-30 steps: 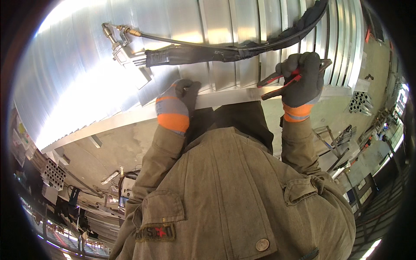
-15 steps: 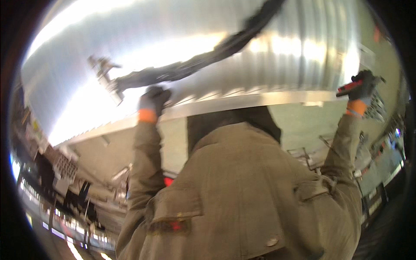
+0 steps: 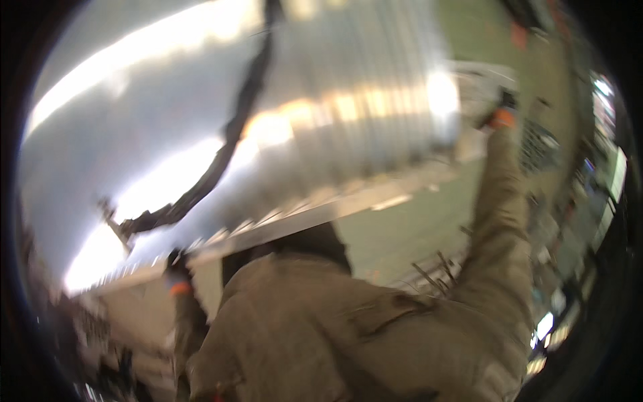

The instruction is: The person welds a metal sheet to a cylindrical metal structure using a handheld welding torch. They repeatedly position the torch, weld along seams, and inspect the joint between welds.

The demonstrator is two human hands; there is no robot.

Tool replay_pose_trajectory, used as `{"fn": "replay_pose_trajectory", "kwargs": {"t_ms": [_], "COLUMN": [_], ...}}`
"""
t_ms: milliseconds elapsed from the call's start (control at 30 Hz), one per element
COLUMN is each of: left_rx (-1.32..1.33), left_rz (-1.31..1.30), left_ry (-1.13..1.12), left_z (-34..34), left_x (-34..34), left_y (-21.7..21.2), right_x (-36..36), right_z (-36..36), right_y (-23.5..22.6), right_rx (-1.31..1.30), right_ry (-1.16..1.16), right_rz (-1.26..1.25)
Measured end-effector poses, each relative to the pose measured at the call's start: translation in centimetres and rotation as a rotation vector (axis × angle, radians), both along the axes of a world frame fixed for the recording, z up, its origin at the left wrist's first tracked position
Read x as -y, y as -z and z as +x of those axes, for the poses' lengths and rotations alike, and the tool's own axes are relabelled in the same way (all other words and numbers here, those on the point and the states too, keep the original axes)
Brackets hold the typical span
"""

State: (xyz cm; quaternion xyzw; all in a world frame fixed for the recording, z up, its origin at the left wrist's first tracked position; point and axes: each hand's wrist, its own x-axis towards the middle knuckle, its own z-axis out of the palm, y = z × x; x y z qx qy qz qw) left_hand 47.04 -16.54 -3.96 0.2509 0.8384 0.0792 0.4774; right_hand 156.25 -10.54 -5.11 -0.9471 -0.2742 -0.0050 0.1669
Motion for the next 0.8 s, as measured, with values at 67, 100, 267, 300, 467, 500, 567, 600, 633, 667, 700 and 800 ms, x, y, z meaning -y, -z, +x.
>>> {"fn": "replay_pose_trajectory", "kwargs": {"t_ms": [67,100,267,300,467,500,567,600,633,667,700,800], "left_rx": [0.028,-0.086,-0.338,-0.334,-0.247,-0.227,-0.203,-0.201,-0.202,-0.186,-0.181,-0.171], "left_rz": [0.028,0.097,0.066,0.021,-0.135,-0.119,-0.064,-0.03,0.014,0.034,0.083,0.22], "left_ry": [-0.027,0.175,0.095,0.037,-0.284,-0.35,-0.476,-0.537,-0.596,-0.639,-0.697,-0.887], "left_z": [0.7,0.8,1.6,1.4,-1.2,-2.0,-3.4,-4.2,-5.1,-6.1,-7.0,-10.3], "left_x": [3.1,4.3,8.1,8.5,10.2,10.4,10.8,10.8,10.6,10.4,10.1,8.7], "left_y": [-1.0,-1.7,-3.4,-3.7,-5.7,-5.5,-4.7,-4.0,-3.2,-2.3,-1.3,1.1], "right_x": [-1.8,-2.5,-3.8,-4.0,-5.2,-5.4,-6.1,-6.6,-7.1,-8.0,-8.5,-11.5], "right_z": [0.1,-0.3,-0.6,-0.5,-0.1,-0.5,-2.0,-3.2,-4.9,-7.1,-10.0,-23.8], "right_y": [3.6,5.3,9.3,9.4,8.3,7.6,5.6,4.1,2.6,0.9,-0.7,-4.2], "right_rx": [-0.029,-0.052,-0.078,-0.075,-0.036,-0.024,0.016,0.039,0.063,0.078,0.056,-0.165], "right_ry": [-0.114,-0.133,-0.075,-0.071,-0.047,-0.041,-0.025,-0.02,-0.01,-0.007,-0.031,-0.398], "right_rz": [-0.134,-0.173,-0.283,-0.291,-0.277,-0.263,-0.223,-0.174,-0.098,-0.002,0.123,0.354]}}
